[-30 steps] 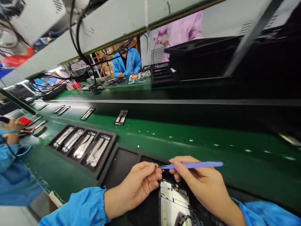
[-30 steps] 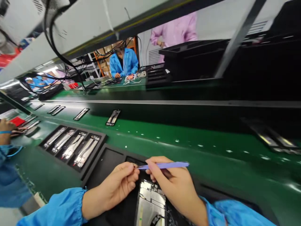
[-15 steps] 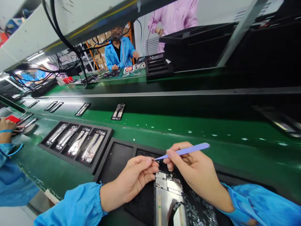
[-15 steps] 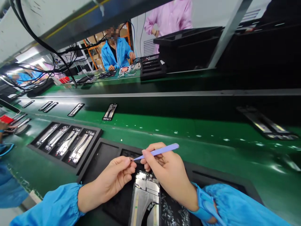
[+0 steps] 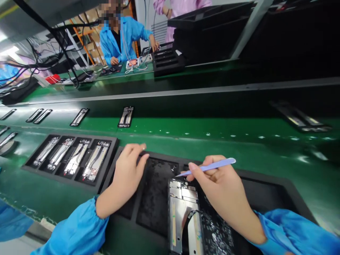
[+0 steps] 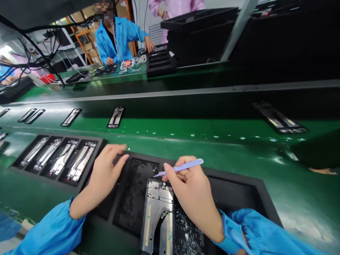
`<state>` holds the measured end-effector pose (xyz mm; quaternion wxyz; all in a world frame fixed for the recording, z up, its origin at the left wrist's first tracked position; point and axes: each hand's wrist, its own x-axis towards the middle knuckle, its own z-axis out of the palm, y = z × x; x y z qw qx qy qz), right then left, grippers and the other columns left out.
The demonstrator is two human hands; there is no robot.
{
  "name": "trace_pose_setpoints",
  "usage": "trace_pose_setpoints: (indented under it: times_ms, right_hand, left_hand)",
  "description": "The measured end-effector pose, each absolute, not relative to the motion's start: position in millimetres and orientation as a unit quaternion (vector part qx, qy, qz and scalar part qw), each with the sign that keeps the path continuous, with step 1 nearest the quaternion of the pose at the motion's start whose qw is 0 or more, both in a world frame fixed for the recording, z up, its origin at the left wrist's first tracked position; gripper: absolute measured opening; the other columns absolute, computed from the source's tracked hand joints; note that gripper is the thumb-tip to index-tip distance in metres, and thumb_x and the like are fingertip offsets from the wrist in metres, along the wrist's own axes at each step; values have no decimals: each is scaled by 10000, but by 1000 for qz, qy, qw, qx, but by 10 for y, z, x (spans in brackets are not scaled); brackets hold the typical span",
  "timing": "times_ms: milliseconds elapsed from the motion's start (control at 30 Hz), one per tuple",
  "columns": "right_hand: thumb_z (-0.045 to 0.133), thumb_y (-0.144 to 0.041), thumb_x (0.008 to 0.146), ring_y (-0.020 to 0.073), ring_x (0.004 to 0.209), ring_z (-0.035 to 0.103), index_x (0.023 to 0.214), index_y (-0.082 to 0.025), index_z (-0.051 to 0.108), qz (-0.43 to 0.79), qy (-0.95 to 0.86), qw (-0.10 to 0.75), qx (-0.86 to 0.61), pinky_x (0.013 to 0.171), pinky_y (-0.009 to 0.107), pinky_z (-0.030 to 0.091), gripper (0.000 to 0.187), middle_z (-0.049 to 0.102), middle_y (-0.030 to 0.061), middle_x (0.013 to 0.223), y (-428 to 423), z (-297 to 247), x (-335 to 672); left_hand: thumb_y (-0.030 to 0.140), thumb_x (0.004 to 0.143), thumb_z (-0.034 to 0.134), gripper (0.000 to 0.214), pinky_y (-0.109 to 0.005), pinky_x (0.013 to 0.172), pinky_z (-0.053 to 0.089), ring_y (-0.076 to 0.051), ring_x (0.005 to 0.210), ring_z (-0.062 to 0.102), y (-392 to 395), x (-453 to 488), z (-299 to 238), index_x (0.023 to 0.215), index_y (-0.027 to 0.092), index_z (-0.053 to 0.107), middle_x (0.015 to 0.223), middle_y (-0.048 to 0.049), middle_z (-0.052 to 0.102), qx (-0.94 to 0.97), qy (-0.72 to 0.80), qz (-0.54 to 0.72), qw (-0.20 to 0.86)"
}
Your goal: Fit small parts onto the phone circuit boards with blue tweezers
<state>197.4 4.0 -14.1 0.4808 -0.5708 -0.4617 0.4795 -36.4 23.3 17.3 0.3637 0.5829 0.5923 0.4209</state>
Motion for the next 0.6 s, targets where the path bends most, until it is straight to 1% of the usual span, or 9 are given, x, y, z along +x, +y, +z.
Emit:
trace_pose_setpoints:
  times_ms: [100,200,267,333,367,433,500,533,600]
  right_hand:
    - [734,-576,850,233,590,719,869,-282,390,479,-454,463,-592,451,281,527,453,675,1,597,-32,-241,1954]
    - [723,-561,864,254,631,741,873,-287,397,474,-449,456,-605,464,300,555,427,681,8,614,-60,-291,1953]
    - [713,-562,870,258,625,741,872,-290,403,469,-451,445,-616,465,311,563,412,689,12,629,-65,-303,1958]
    - [709,-566,869,260,607,738,868,-292,405,471,-452,434,-620,462,321,567,409,689,10,623,-62,-306,1958]
    - [707,-566,868,261,606,739,867,-292,405,472,-453,434,-620,465,324,568,408,688,9,619,-57,-306,1956]
    - [704,-562,868,263,612,744,869,-292,404,470,-457,435,-618,466,322,563,404,693,11,619,-46,-303,1948]
    - [700,-553,870,261,624,750,869,-292,402,464,-462,433,-619,461,312,548,396,703,12,628,-34,-294,1941]
    - [695,-548,871,258,629,752,867,-291,402,463,-465,429,-621,461,307,542,390,708,11,631,-29,-287,1941]
    - [684,-533,871,249,629,752,860,-289,403,457,-475,420,-624,469,300,535,372,712,4,627,-21,-266,1944]
  left_hand:
    - [268,830,716,90,-326,846,494,-195,832,626,173,-290,21,765,206,728,804,-38,673,649,554,346,390]
    - [263,876,645,148,-325,831,511,-198,888,664,118,-224,-73,946,214,766,964,-62,724,670,529,287,435]
    - [275,908,617,186,-296,743,521,-172,795,673,127,-216,-85,1013,210,756,899,-53,730,658,529,249,475]
    - [305,929,594,210,-251,582,497,-151,653,660,175,-231,-76,1041,192,732,764,-30,714,629,531,209,528]
    - [324,932,581,231,-232,506,474,-151,617,662,210,-241,-70,1058,182,713,757,-31,717,609,530,192,558]
    - [357,919,568,270,-207,398,435,-167,629,695,290,-253,-55,1070,160,674,867,-67,740,567,527,167,611]
    - [365,885,587,277,-198,362,445,-189,688,732,364,-236,-34,1035,141,652,978,-104,730,531,521,144,653]
    - [356,865,603,268,-197,368,466,-201,719,745,394,-213,-23,1008,134,648,982,-108,719,517,518,133,668]
    - [320,829,623,229,-198,367,488,-216,717,753,436,-140,-2,947,125,644,892,-87,696,494,512,105,695]
